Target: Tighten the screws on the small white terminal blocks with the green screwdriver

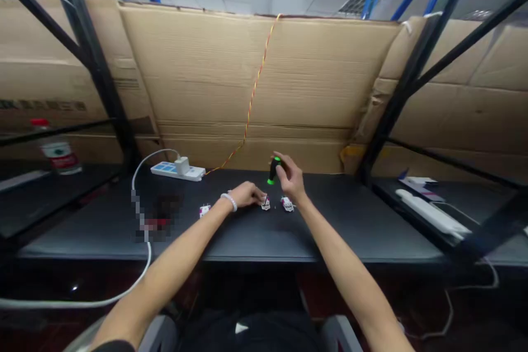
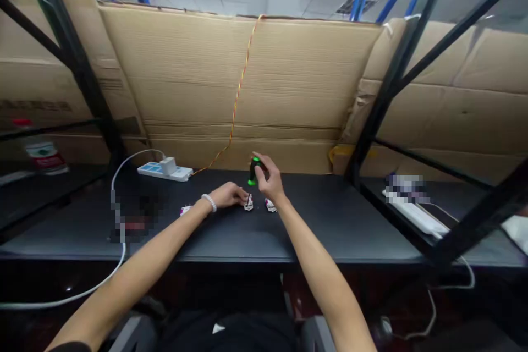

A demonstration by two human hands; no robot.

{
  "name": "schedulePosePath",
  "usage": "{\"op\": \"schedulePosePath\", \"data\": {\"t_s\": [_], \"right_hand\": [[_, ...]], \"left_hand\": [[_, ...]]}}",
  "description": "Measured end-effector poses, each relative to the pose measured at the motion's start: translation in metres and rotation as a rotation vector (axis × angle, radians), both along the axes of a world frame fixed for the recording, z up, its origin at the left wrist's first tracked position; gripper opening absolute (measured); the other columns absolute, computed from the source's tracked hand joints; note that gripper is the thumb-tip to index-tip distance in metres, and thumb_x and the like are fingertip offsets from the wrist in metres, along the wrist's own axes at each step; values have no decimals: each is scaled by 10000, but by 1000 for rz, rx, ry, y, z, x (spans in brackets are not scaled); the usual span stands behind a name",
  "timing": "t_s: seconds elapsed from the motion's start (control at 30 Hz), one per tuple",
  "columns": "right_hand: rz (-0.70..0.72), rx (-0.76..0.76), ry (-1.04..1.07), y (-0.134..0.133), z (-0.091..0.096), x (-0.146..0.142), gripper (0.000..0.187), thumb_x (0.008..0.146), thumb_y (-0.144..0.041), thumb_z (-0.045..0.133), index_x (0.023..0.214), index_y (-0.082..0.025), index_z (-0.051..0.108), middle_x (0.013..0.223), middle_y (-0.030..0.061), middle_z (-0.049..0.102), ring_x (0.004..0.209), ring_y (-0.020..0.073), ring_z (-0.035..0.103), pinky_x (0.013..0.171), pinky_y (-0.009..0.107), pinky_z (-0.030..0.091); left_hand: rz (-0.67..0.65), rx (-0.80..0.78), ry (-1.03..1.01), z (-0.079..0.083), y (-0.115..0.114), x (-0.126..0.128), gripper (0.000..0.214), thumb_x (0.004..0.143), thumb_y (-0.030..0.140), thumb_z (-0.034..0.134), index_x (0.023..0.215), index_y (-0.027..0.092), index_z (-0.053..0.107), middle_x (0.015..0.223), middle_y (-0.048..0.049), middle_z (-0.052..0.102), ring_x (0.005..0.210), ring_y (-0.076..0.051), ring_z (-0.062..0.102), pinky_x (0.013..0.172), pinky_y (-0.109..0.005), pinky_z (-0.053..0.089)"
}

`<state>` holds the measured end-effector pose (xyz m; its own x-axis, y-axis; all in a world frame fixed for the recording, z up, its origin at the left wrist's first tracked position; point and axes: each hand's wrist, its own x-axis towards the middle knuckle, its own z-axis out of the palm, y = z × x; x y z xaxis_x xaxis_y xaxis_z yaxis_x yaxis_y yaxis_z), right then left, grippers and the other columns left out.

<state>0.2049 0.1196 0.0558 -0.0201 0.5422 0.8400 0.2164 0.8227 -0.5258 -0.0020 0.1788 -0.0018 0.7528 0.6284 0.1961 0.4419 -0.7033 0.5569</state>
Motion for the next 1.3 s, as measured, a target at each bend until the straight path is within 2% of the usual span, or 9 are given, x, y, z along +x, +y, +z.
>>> {"op": "schedulePosePath", "data": {"t_s": [0.07,0.23,0.47,0.63,0.83,1.0,1.1,1.2,1.3], "right_hand": [[2,-1,-24,-2,0,1,369,1029,-439,565,1334,-263,675,1185,96,711,1028,241,716,905,409,626],[-92,7,-32,-3,0,3,376,906,-433,772,1239,-266,723,1183,88,646,959,220,667,854,380,612],[7,-15,-89,1,-2,8,455,1063,-433,483,1482,-285,580,1198,95,712,967,224,730,911,430,645],[-70,-6,-58,0,-3,8,429,936,-442,731,1333,-281,700,1228,97,660,1057,248,678,945,430,627],[26,-35,-97,0,0,7,473,1061,-470,493,1492,-295,579,1302,105,689,1026,232,732,949,441,641],[-37,-27,-86,-1,1,6,438,942,-481,732,1339,-298,702,1312,105,626,1124,254,681,977,427,615],[-29,-33,-89,-2,1,5,475,998,-481,647,1439,-305,643,1261,99,663,1075,245,697,950,425,622],[24,-35,-127,-4,1,5,497,1059,-478,516,1527,-314,556,1319,99,691,1058,237,729,977,443,624],[-19,-12,-124,-5,2,5,457,998,-470,645,1421,-296,651,1342,108,655,1121,256,700,992,440,609]], "left_hand": [[-1,-3,0,0,-1,0,134,843,172,797,954,174,872,1144,-85,834,1110,-246,791,994,-261,579],[3,2,-29,2,-3,0,115,861,203,802,948,185,874,1114,-73,841,1061,-237,801,942,-243,582],[-7,4,-31,5,-4,2,148,829,146,816,947,207,880,1144,-61,836,1084,-223,795,925,-210,562],[-10,6,-7,5,-4,2,161,834,143,804,960,208,879,1182,-54,828,1102,-218,788,955,-212,553],[6,23,11,7,-6,2,175,825,132,802,969,192,881,1194,-84,822,1111,-243,786,986,-246,553],[24,28,7,6,-7,1,197,813,129,801,978,202,879,1157,-65,834,1077,-234,794,975,-243,560],[33,35,1,6,-7,1,194,810,126,800,968,205,879,1150,-72,835,1082,-241,795,977,-256,565],[25,33,-4,7,-8,1,187,808,116,799,954,199,879,1143,-80,836,1084,-250,795,985,-268,568],[28,31,-10,7,-10,2,192,815,114,792,968,193,877,1134,-82,838,1069,-242,798,961,-257,572]]}}
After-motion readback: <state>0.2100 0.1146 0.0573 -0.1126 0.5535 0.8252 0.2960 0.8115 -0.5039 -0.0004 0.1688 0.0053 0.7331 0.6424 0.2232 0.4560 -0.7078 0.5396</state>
